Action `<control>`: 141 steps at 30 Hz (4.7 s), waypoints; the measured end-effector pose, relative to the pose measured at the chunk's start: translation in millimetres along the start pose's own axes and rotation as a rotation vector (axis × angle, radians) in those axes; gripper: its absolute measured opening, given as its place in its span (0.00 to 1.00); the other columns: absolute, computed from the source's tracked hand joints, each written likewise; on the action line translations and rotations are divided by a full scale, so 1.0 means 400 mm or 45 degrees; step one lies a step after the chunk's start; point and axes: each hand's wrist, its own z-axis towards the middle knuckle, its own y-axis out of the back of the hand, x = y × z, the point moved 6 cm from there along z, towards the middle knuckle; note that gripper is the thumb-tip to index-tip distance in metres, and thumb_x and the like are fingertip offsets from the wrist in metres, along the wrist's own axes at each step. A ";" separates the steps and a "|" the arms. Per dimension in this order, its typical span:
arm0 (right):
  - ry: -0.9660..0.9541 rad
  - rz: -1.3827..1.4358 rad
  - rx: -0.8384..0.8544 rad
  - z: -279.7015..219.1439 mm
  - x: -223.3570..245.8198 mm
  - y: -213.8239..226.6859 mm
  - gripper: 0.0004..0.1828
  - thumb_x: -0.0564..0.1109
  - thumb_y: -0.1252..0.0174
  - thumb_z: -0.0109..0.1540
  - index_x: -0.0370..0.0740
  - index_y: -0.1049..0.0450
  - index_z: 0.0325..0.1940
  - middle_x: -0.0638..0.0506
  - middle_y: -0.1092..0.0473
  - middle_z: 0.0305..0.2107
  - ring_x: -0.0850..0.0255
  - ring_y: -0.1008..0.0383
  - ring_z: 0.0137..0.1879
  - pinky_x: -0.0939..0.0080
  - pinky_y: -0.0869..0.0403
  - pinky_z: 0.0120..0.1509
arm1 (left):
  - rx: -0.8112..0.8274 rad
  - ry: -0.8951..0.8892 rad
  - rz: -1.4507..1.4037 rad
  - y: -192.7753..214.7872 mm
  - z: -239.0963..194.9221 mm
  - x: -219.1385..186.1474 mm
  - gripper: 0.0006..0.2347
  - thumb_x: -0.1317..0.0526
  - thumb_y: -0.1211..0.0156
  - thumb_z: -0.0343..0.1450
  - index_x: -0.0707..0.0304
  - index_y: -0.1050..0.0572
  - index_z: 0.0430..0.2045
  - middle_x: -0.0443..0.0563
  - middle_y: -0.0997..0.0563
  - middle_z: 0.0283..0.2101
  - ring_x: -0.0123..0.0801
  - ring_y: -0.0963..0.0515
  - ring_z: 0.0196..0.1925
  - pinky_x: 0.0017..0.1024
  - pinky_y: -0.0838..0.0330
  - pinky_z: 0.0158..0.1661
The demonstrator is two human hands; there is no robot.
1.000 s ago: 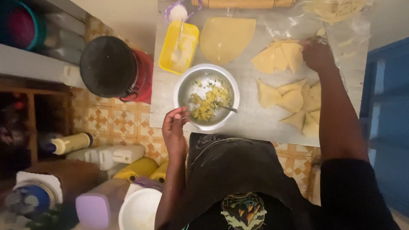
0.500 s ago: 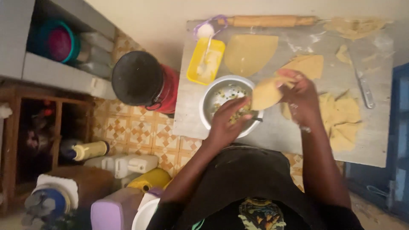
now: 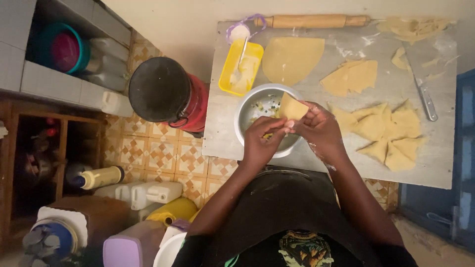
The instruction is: Folding dough into cones, filling them with a vegetable mixture, and sealing them to make pastries.
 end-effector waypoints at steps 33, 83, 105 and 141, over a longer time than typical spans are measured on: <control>-0.175 -0.765 -0.107 -0.045 0.029 -0.028 0.28 0.39 0.45 0.55 0.42 0.40 0.60 0.45 0.35 0.30 0.58 0.30 0.31 0.59 0.29 0.36 | -0.195 0.157 0.046 0.072 -0.022 -0.011 0.02 0.67 0.40 0.64 0.66 0.26 0.24 0.51 0.25 0.35 0.32 0.25 0.39 0.25 0.33 0.40; 0.746 -1.201 -0.058 -0.009 0.030 -0.010 0.05 0.37 0.37 0.56 0.40 0.25 0.36 0.48 0.30 0.27 0.54 0.29 0.33 0.59 0.30 0.38 | -0.867 0.823 -1.761 0.206 -0.229 0.404 0.10 0.53 0.52 0.69 0.57 0.28 0.33 0.53 0.21 0.37 0.37 0.21 0.37 0.34 0.26 0.40; 0.237 -1.412 0.142 -0.011 -0.154 0.027 0.16 0.47 0.49 0.60 0.48 0.29 0.52 0.43 0.30 0.26 0.47 0.29 0.34 0.48 0.31 0.39 | -0.708 0.840 -2.051 0.133 -0.191 0.383 0.09 0.59 0.51 0.69 0.65 0.26 0.32 0.61 0.29 0.51 0.45 0.27 0.52 0.44 0.39 0.58; -0.267 -0.816 -0.048 -0.063 -0.179 0.016 0.17 0.53 0.54 0.61 0.46 0.27 0.47 0.47 0.28 0.27 0.55 0.31 0.33 0.55 0.32 0.35 | -0.495 0.905 -1.993 0.122 -0.217 0.450 0.10 0.53 0.52 0.70 0.55 0.23 0.32 0.51 0.24 0.47 0.46 0.25 0.49 0.44 0.32 0.51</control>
